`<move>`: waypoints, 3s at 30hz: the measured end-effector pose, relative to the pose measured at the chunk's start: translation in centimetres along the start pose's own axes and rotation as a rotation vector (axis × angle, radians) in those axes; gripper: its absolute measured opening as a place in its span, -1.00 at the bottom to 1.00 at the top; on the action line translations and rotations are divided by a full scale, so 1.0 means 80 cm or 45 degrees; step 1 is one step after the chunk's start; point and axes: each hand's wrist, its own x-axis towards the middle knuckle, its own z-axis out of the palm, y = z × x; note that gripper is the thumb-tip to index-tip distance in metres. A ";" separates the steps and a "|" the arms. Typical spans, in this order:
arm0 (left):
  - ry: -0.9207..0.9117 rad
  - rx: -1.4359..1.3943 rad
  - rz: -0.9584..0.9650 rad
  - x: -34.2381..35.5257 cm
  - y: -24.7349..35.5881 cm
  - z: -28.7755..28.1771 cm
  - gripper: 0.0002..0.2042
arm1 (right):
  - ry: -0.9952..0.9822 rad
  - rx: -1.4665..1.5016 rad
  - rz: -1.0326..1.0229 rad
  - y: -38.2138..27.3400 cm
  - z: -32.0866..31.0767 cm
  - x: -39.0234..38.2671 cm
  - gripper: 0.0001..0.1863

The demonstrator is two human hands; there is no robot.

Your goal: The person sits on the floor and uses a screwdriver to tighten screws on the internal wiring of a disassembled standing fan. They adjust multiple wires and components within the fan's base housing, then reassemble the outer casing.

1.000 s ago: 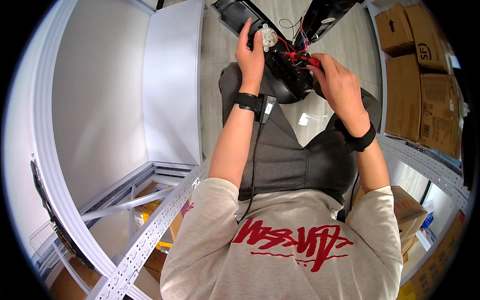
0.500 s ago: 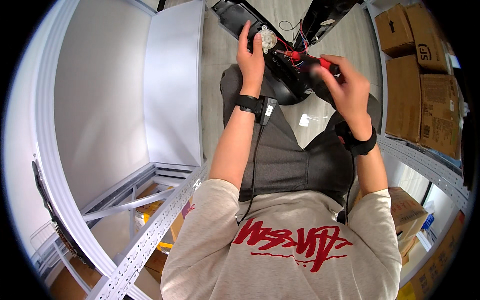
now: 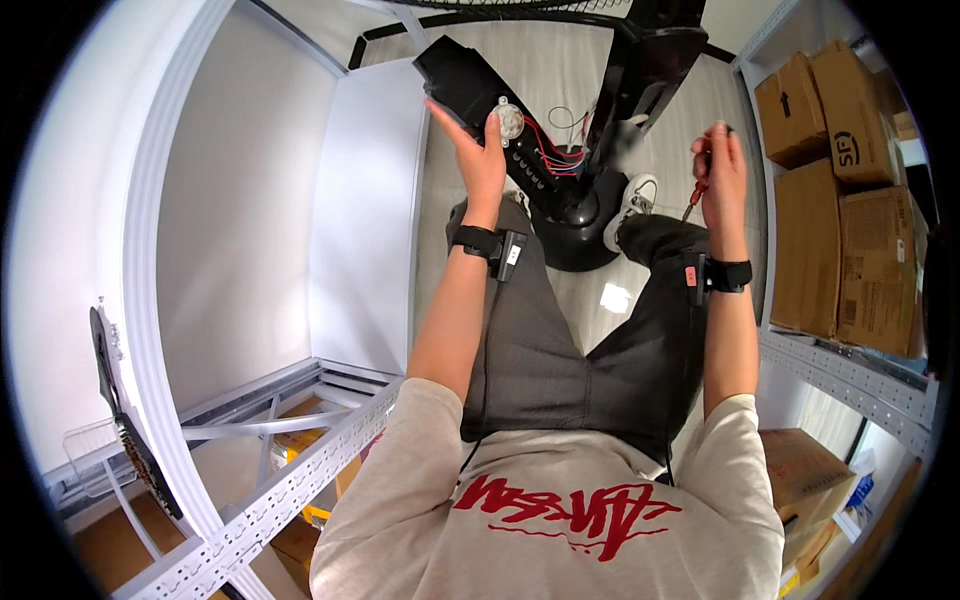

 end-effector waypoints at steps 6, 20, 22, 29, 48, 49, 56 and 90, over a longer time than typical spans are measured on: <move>-0.191 -0.042 -0.239 0.046 -0.048 0.016 -0.54 | -0.127 0.057 0.258 0.048 0.025 0.062 -0.77; -0.497 0.180 0.019 0.093 -0.014 0.098 -0.60 | -0.400 0.293 0.438 0.093 0.035 0.111 -0.79; -0.476 0.134 0.029 0.089 -0.011 0.105 -0.64 | -0.426 0.316 0.442 0.091 0.039 0.110 -0.77; -0.436 -0.199 -0.364 0.074 -0.020 0.116 -0.75 | -0.478 0.247 0.487 0.088 0.046 0.107 -0.61; -0.427 -0.269 -0.201 0.035 0.028 0.121 -0.70 | -0.576 0.249 0.367 0.050 0.045 0.106 -0.61; -0.425 -0.324 -0.252 0.037 0.030 0.120 -0.71 | -0.579 0.237 0.356 0.048 0.047 0.105 -0.61; -0.450 -0.660 -0.415 0.042 0.019 0.126 -0.69 | -0.496 0.404 0.183 0.072 0.066 0.115 -0.61; -0.533 -0.071 -0.410 -0.003 0.027 0.087 -0.82 | -0.259 0.153 0.196 0.095 0.078 0.123 -0.71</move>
